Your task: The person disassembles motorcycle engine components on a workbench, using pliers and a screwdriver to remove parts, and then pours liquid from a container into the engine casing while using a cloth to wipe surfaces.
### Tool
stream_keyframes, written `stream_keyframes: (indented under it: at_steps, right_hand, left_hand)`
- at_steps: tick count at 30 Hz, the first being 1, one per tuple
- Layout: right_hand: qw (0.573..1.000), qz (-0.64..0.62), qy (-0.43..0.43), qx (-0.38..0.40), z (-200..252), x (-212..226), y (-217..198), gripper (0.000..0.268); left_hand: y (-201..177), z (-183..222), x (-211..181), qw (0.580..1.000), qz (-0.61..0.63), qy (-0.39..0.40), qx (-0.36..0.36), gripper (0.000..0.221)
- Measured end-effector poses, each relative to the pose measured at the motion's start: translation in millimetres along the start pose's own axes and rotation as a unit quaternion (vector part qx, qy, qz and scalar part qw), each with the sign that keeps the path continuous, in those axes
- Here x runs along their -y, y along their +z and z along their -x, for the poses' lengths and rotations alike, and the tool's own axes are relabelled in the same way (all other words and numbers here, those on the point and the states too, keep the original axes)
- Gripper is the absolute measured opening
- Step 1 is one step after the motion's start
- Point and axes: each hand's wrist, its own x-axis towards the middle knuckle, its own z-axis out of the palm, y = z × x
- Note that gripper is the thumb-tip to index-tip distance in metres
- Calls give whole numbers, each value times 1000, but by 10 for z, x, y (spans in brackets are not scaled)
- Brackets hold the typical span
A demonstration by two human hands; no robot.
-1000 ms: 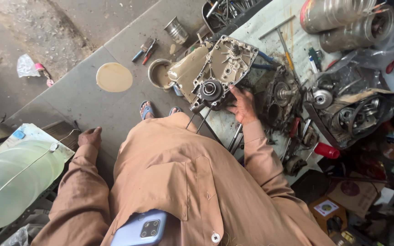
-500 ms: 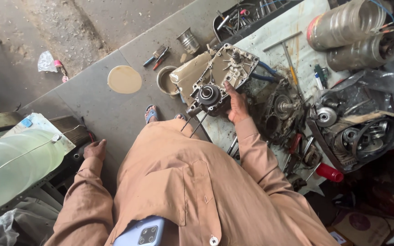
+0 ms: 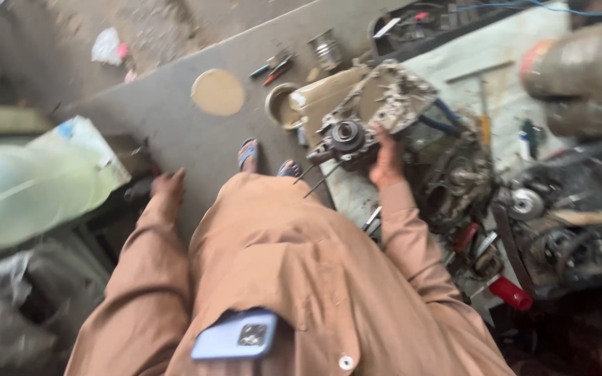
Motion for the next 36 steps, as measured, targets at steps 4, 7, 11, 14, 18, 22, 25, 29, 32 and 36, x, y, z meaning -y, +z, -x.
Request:
stream_keyframes:
  at_steps: [4,7,11,14,18,22,25,29,32,36]
  right_hand:
    - [999,25,-16,28,119,55,37,49]
    - [999,47,-4,20,155,105,99,51]
    - [996,77,-28,37,178,124,104,54]
    - [995,86,-28,42,173,135,97,54]
    - [995,86,-6,44,105,132,64,51]
    - [993,60,48,89,5,144,5,49]
    - [993,81,30,81,53,133,-29,49]
    - [992,87,23,85,73,148,-10,51]
    - [992,102,22,76,104,157,61,51]
    - [993,101,11,62,120,142,51,53]
  left_hand:
    - [434,-204,-332,961,251,-94,71,51]
    - [833,-274,-714,941,297,-77,146,73]
    - [1361,-137,-1254,922,311,-73,217,101]
    - [1619,30,-1534,914,326,-74,230,108]
    - [1754,138,-1749,898,353,-64,256,105]
    - [2002,141,-1887,827,488,-31,279,91]
    - [2040,89,-1915,787,558,-7,261,87]
    - [2135,104,-2061,865,470,8,178,98]
    - [2106,116,-2077,909,390,3,151,102]
    - [2135,172,-2121,925,347,-32,151,103]
